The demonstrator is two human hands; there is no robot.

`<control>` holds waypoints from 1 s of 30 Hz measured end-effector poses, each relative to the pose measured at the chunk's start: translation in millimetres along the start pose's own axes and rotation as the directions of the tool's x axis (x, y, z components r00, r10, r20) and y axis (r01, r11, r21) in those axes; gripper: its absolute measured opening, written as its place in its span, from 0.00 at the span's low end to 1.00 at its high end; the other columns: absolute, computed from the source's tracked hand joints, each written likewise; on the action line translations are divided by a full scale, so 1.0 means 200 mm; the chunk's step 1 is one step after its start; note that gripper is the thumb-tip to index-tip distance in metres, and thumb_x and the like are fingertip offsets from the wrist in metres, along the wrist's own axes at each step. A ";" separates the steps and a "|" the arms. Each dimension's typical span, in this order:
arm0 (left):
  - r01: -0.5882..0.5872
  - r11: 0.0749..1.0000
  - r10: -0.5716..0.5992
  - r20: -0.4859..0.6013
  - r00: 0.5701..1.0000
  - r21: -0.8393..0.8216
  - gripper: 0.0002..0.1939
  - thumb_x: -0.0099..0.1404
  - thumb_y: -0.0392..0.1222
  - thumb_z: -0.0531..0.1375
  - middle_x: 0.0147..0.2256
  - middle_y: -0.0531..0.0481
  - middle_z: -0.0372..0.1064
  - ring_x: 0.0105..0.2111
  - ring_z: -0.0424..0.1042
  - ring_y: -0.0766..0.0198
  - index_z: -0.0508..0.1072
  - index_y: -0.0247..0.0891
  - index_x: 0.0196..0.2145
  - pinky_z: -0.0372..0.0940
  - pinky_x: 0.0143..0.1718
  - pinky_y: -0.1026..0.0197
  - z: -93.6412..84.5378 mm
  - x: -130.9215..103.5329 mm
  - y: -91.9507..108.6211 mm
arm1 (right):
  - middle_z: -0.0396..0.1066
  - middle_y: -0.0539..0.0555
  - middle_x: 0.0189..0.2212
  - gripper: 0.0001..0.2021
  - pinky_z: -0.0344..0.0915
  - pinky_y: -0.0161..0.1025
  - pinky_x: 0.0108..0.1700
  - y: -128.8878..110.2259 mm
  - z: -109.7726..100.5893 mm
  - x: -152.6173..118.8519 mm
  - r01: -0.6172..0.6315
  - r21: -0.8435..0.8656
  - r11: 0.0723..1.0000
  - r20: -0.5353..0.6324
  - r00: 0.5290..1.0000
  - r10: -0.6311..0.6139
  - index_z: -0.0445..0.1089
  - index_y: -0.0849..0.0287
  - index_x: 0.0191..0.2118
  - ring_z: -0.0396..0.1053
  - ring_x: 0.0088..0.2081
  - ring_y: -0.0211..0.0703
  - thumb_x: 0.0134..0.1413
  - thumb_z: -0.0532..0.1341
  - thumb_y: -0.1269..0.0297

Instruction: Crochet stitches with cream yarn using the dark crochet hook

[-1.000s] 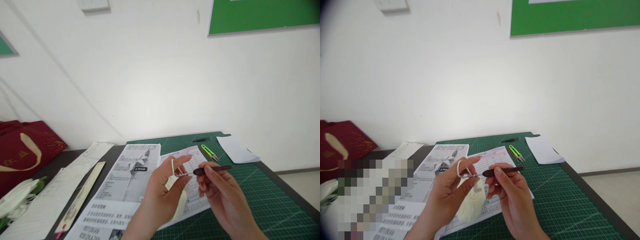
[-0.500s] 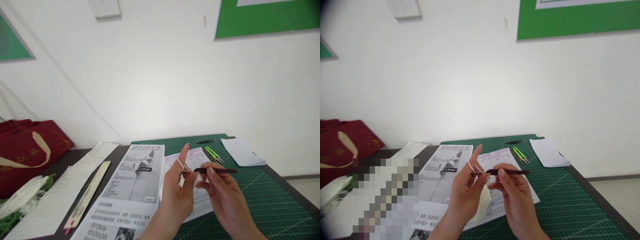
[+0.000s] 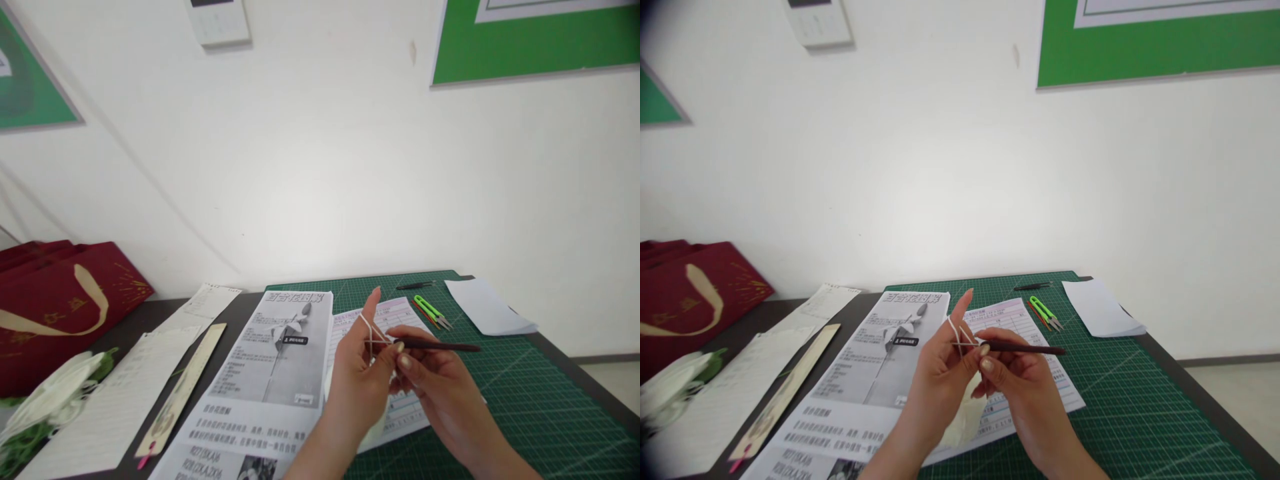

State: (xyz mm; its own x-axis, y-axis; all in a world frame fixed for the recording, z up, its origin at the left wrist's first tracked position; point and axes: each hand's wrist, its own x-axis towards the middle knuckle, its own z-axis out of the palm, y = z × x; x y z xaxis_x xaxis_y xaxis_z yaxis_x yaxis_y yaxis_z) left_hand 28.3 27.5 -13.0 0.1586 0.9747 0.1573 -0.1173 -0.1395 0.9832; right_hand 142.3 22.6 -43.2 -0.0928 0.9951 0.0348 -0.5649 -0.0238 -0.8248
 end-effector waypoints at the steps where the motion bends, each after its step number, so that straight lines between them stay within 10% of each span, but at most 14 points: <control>1: -0.002 1.000 0.002 0.022 1.000 0.009 0.33 0.62 0.36 0.56 0.25 0.58 0.56 0.20 0.60 0.68 0.54 0.42 0.64 0.60 0.20 0.64 -0.01 0.00 0.00 | 0.75 0.50 0.25 0.13 0.69 0.33 0.22 0.00 0.00 0.00 0.012 -0.001 1.000 -0.005 1.000 -0.012 0.76 0.56 0.37 0.68 0.21 0.35 0.41 0.72 0.63; 7: -0.074 0.987 0.062 0.088 0.994 0.141 0.28 0.63 0.33 0.57 0.28 0.55 0.63 0.29 0.64 0.65 0.62 0.46 0.60 0.60 0.35 0.61 -0.08 0.02 -0.01 | 0.63 0.44 0.14 0.08 0.60 0.27 0.15 0.00 -0.01 0.01 0.015 -0.036 0.999 -0.022 1.000 -0.016 0.77 0.58 0.34 0.56 0.15 0.29 0.45 0.70 0.63; 14: -0.024 0.990 -0.002 0.186 0.983 0.136 0.27 0.63 0.37 0.58 0.27 0.55 0.63 0.23 0.60 0.67 0.63 0.43 0.60 0.58 0.28 0.62 -0.13 0.04 -0.01 | 0.58 0.43 0.13 0.10 0.49 0.25 0.13 0.00 -0.02 0.01 -0.035 -0.087 0.996 -0.037 0.999 0.032 0.76 0.60 0.33 0.48 0.14 0.26 0.44 0.70 0.61; 30: 0.203 0.932 -0.157 0.170 0.973 -0.299 0.34 0.51 0.37 0.69 0.23 0.58 0.66 0.24 0.64 0.70 0.68 0.41 0.56 0.57 0.31 0.63 -0.09 0.05 0.01 | 0.54 0.41 0.11 0.11 0.45 0.27 0.15 -0.01 -0.02 0.00 -0.086 -0.020 0.996 -0.057 0.995 0.085 0.77 0.60 0.32 0.46 0.14 0.27 0.41 0.71 0.60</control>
State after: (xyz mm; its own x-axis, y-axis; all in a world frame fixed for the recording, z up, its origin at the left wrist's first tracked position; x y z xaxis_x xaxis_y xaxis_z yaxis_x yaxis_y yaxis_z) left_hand 11.9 39.9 -10.4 0.3393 0.9406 0.0144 -0.3704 0.1195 0.9211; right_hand 146.4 23.2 -43.7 -0.0940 0.9933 -0.0676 -0.5380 -0.1078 -0.8361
